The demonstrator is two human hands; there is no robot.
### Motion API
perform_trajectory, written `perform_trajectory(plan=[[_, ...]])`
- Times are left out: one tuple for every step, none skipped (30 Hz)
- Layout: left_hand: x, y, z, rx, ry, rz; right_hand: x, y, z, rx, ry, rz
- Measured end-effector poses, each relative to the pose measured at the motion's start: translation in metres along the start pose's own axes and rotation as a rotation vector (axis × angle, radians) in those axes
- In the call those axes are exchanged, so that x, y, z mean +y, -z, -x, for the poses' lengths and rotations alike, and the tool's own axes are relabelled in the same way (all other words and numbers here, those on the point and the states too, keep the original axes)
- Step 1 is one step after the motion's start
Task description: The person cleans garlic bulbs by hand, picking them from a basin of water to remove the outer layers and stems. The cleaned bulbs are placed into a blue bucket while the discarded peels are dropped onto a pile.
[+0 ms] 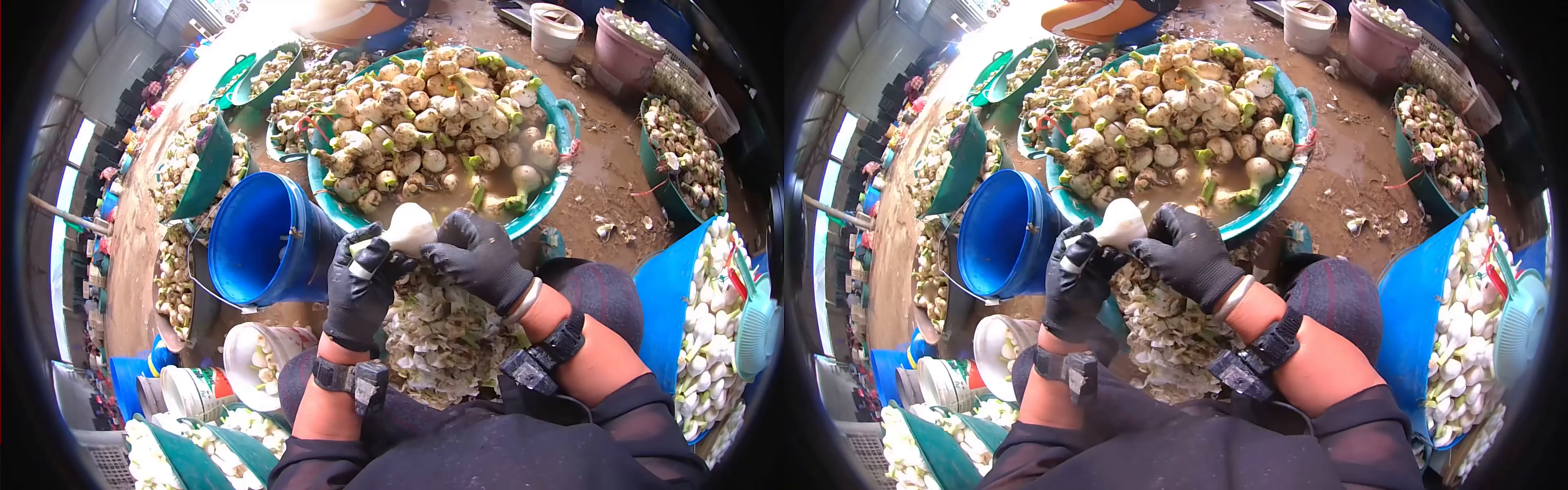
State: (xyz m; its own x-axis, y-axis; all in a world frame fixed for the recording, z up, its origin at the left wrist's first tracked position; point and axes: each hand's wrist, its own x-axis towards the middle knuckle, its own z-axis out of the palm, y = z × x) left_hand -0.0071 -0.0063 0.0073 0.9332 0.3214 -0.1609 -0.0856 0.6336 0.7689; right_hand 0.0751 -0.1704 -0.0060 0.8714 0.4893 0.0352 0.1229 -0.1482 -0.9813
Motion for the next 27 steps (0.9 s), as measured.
perform_trajectory(plan=[[-0.001, -0.003, 0.000, 0.024, -0.006, -0.117, 0.002, 0.003, 0.000, 0.003, -0.004, 0.001], [0.001, 0.007, -0.004, -0.027, -0.051, -0.058, 0.005, 0.006, 0.000, 0.009, -0.004, 0.143], [0.014, 0.015, -0.008, -0.010, -0.197, -0.320, 0.009, 0.011, -0.002, 0.016, -0.003, 0.284], [0.029, 0.009, -0.007, 0.029, -0.357, -0.366, 0.023, 0.017, -0.007, 0.053, -0.055, 0.110], [0.053, 0.017, -0.008, 0.041, -0.509, -0.710, 0.015, 0.028, -0.009, 0.055, -0.056, 0.110], [0.074, 0.037, -0.013, 0.187, -0.487, -0.581, 0.000, 0.040, -0.010, 0.138, -0.205, -0.208], [0.086, 0.046, -0.015, 0.302, -0.664, -0.913, -0.007, 0.049, -0.010, 0.220, -0.353, -0.529], [0.102, 0.070, -0.019, 0.372, -0.880, -1.455, -0.005, 0.055, -0.010, 0.224, -0.353, -0.534], [0.101, 0.063, -0.017, 0.424, -0.901, -1.534, -0.004, 0.060, -0.010, 0.323, -0.283, -0.580], [0.095, 0.053, -0.020, 0.257, -0.933, -1.534, -0.003, 0.065, -0.010, 0.424, -0.210, -0.622], [0.082, 0.039, -0.022, 0.091, -0.960, -1.525, -0.004, 0.067, -0.010, 0.430, -0.206, -0.622], [0.062, 0.018, -0.024, 0.025, -0.961, -1.677, -0.007, 0.068, -0.010, 0.474, -0.187, -0.640], [0.046, -0.009, -0.025, -0.110, -0.659, -1.582, -0.010, 0.069, -0.011, 0.519, -0.166, -0.657], [0.024, -0.018, -0.040, -0.265, -0.436, -1.438, -0.016, 0.072, -0.010, 0.529, -0.154, -0.636], [0.010, -0.034, -0.052, -0.377, -0.188, -1.425, -0.016, 0.076, -0.010, 0.535, -0.154, -0.639], [-0.011, -0.037, -0.072, -0.427, -0.097, -1.457, -0.016, 0.081, -0.010, 0.521, -0.166, -0.679], [-0.026, -0.048, -0.088, -0.486, -0.082, -1.550, -0.015, 0.086, -0.010, 0.510, -0.176, -0.720], [-0.042, -0.052, -0.106, -0.474, -0.016, -1.617, -0.016, 0.089, -0.010, 0.506, -0.187, -0.747], [-0.060, -0.051, -0.123, -0.485, -0.039, -1.572, -0.015, 0.093, -0.011, 0.517, -0.180, -0.750], [-0.081, -0.045, -0.142, -0.489, -0.078, -1.616, -0.013, 0.095, -0.011, 0.497, -0.216, -0.730], [-0.099, -0.038, -0.155, -0.494, -0.114, -1.661, -0.011, 0.096, -0.010, 0.477, -0.254, -0.713], [-0.109, -0.040, -0.161, -0.486, 0.013, -1.713, -0.010, 0.099, -0.008, 0.441, -0.242, -0.729], [-0.116, -0.040, -0.167, -0.473, 0.141, -1.759, -0.009, 0.100, -0.007, 0.451, -0.239, -0.733], [-0.114, -0.046, -0.168, -0.466, 0.278, -1.751, -0.007, 0.101, -0.007, 0.415, -0.234, -0.715], [-0.112, -0.049, -0.166, -0.471, 0.280, -1.752, -0.006, 0.102, -0.006, 0.377, -0.232, -0.695], [-0.108, -0.050, -0.163, -0.444, 0.289, -1.738, -0.005, 0.103, -0.004, 0.339, -0.231, -0.730], [-0.101, -0.052, -0.158, -0.414, 0.296, -1.724, -0.005, 0.103, -0.004, 0.338, -0.232, -0.733]])
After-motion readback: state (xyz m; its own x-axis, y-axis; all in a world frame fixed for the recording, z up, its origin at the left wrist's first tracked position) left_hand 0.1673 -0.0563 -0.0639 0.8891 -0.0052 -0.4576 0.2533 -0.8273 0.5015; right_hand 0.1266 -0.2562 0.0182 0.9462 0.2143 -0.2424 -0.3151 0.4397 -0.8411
